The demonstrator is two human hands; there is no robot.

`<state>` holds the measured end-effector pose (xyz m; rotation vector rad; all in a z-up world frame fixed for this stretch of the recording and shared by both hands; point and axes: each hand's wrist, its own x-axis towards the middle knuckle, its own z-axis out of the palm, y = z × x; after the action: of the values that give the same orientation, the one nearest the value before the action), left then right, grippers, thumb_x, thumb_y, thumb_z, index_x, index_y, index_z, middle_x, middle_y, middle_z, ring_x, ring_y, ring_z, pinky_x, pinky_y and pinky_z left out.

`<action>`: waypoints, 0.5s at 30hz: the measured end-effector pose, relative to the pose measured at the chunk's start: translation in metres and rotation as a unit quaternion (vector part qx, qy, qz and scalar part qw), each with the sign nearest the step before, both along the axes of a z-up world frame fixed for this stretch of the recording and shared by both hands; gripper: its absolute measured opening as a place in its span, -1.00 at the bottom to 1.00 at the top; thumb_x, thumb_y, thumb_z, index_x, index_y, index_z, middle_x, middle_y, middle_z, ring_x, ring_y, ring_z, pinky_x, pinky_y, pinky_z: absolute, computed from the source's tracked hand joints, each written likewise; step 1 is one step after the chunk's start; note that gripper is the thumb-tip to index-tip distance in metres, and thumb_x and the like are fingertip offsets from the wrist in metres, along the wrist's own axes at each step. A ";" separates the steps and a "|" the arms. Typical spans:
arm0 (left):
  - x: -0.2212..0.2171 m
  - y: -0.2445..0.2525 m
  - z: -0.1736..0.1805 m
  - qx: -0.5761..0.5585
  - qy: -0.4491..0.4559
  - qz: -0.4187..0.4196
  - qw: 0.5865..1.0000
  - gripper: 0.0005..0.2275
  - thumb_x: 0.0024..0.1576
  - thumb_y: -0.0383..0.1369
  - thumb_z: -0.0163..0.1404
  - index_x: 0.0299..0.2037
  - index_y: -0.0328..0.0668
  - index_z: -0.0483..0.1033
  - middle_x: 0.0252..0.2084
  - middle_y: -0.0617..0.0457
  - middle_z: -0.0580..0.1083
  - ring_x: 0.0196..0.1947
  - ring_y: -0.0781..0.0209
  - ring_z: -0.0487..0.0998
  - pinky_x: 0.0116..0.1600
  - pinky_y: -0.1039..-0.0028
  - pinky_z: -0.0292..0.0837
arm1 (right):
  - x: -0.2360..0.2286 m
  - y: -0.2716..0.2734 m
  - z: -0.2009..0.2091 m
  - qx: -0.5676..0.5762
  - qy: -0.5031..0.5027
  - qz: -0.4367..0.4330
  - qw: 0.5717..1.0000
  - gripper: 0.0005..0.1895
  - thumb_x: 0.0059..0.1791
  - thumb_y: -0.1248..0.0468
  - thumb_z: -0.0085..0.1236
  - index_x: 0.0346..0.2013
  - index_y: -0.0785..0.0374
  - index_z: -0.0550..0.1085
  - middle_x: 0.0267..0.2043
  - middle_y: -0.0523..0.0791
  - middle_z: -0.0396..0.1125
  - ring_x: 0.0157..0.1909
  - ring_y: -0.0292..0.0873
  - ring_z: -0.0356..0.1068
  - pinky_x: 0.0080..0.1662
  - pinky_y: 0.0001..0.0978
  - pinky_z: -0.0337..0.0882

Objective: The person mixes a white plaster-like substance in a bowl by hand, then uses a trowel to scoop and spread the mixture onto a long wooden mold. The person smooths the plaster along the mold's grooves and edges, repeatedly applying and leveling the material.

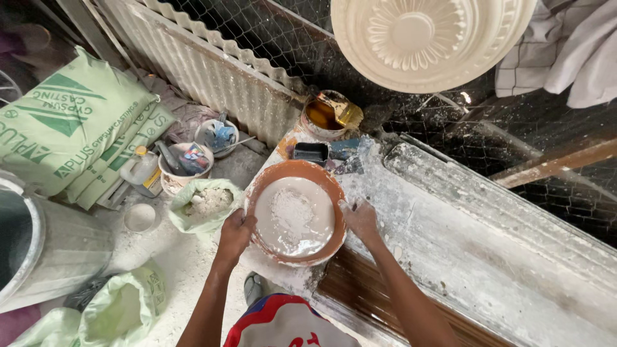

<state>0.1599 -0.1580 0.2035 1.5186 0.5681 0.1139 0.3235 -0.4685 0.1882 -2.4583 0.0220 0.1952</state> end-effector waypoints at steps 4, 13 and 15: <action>-0.002 0.003 0.007 0.043 0.053 -0.021 0.997 -0.76 0.18 -0.27 -0.01 -0.34 -0.34 0.42 -0.53 -0.02 0.44 -0.57 0.23 0.45 -0.45 0.37 0.36 | 0.009 0.003 -0.013 -0.062 0.016 0.046 0.997 -0.52 0.02 -0.04 0.17 -0.08 0.35 0.45 -0.04 0.19 0.42 -0.04 0.12 0.46 0.01 -0.04 0.47; -0.010 -0.049 -0.005 0.209 -0.064 0.128 0.968 -0.70 0.32 -0.29 -0.15 0.08 -0.45 0.31 -0.03 -0.39 0.40 -0.06 -0.23 0.47 0.07 0.12 0.35 | -0.028 0.055 0.008 -0.021 -0.100 0.412 0.905 -0.53 0.13 0.14 -0.21 0.33 0.16 0.27 0.39 0.07 0.22 0.41 0.08 0.23 0.40 -0.07 0.19; -0.010 -0.060 -0.009 0.203 -0.071 0.152 0.965 -0.70 0.33 -0.33 -0.20 0.15 -0.44 0.28 0.05 -0.44 0.38 0.04 -0.36 0.40 0.15 0.06 0.28 | -0.034 0.081 0.017 -0.055 -0.032 0.455 0.888 -0.43 0.10 0.17 -0.20 0.42 0.21 0.17 0.38 0.12 0.18 0.42 0.14 0.17 0.41 -0.01 0.12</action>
<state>0.1496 -0.2183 0.1948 1.7901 0.6871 0.6024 0.2891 -0.3871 0.2053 -2.3928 -1.1890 0.5188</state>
